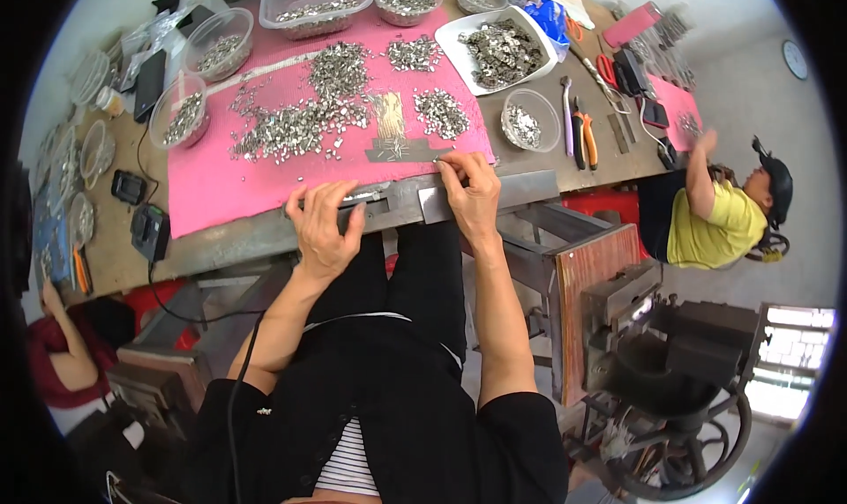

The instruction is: Sorting small metal hardware components into a jig and using a manual press.

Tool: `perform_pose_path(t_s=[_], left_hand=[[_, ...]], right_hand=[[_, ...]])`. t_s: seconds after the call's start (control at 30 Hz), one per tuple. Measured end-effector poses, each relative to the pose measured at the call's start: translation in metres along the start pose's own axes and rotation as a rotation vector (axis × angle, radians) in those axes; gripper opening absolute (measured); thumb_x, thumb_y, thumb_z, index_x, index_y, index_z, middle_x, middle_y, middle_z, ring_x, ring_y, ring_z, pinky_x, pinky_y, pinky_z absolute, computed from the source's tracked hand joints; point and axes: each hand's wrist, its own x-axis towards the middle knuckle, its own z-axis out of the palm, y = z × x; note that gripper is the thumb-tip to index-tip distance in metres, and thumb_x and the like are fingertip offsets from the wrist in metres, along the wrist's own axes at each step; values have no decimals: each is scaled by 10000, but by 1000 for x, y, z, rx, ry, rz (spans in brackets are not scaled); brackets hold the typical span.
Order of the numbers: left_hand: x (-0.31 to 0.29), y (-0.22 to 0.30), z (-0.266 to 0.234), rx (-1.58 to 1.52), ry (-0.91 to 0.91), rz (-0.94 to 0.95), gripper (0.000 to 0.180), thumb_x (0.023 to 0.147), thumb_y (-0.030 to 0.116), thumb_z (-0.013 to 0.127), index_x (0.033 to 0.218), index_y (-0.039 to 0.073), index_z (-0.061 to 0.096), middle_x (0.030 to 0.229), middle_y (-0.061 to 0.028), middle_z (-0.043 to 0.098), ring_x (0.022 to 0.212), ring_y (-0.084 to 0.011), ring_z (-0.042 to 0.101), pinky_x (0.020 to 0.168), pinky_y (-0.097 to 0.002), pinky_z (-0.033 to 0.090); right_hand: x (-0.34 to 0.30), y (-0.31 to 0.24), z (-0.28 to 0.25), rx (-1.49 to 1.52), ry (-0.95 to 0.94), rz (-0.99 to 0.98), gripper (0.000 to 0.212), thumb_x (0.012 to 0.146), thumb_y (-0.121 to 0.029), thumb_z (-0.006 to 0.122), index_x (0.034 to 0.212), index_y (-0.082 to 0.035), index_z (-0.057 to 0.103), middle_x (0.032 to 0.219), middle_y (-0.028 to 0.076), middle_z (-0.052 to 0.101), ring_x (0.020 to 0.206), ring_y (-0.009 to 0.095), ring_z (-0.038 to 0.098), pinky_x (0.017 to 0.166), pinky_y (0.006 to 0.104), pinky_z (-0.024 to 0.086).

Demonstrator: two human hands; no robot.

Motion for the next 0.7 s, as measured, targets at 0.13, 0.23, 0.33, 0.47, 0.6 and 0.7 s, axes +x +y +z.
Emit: perform_pose_path(t_s=[0.13,0.23,0.33,0.47,0.6,0.7], left_hand=[[0,0,3,109,37,24,469,834,138,763,1264,80,585,1132,-72,672,1040,-250,646,1047,-480,343],[2,3,4,159,3,55,497,828,187,777,1271,83,580,1152,-70,668,1044,-248,639,1056,-494,330],[3,2,3,231,-27,81,525,821,230,782,1279,81,573,1150,-65,670,1033,-249,639,1069,-503,313],[1,5,4,288,-36,59,550,810,233,779,1295,79,569,1123,-63,676,1008,-242,638,1064,-503,319],[2,6,7,298,-32,70,549,785,198,776,1284,82,579,1084,-47,669,978,-231,641,1060,-485,331],[1,5,7,289,-27,66,548,783,193,777,1282,83,579,1081,-46,668,978,-232,641,1054,-485,336]], right_hand=[[3,3,4,-71,-50,-65,92,847,-89,782,924,-88,731,792,55,605,676,219,583,711,362,437],[3,9,7,-105,-60,-133,69,884,-108,742,925,-77,696,833,74,615,761,272,613,740,398,427],[3,14,11,-161,-27,-250,71,905,-105,714,933,-64,663,855,82,622,816,290,618,754,413,422],[-1,17,9,-105,-6,-269,82,918,-102,699,942,-58,634,873,86,633,828,296,620,760,419,415],[-2,20,7,19,33,-270,74,957,-102,673,973,-55,618,869,81,627,808,285,617,769,404,411],[-2,17,5,41,17,-304,63,949,-70,673,958,-51,614,863,78,622,804,278,612,779,399,413]])
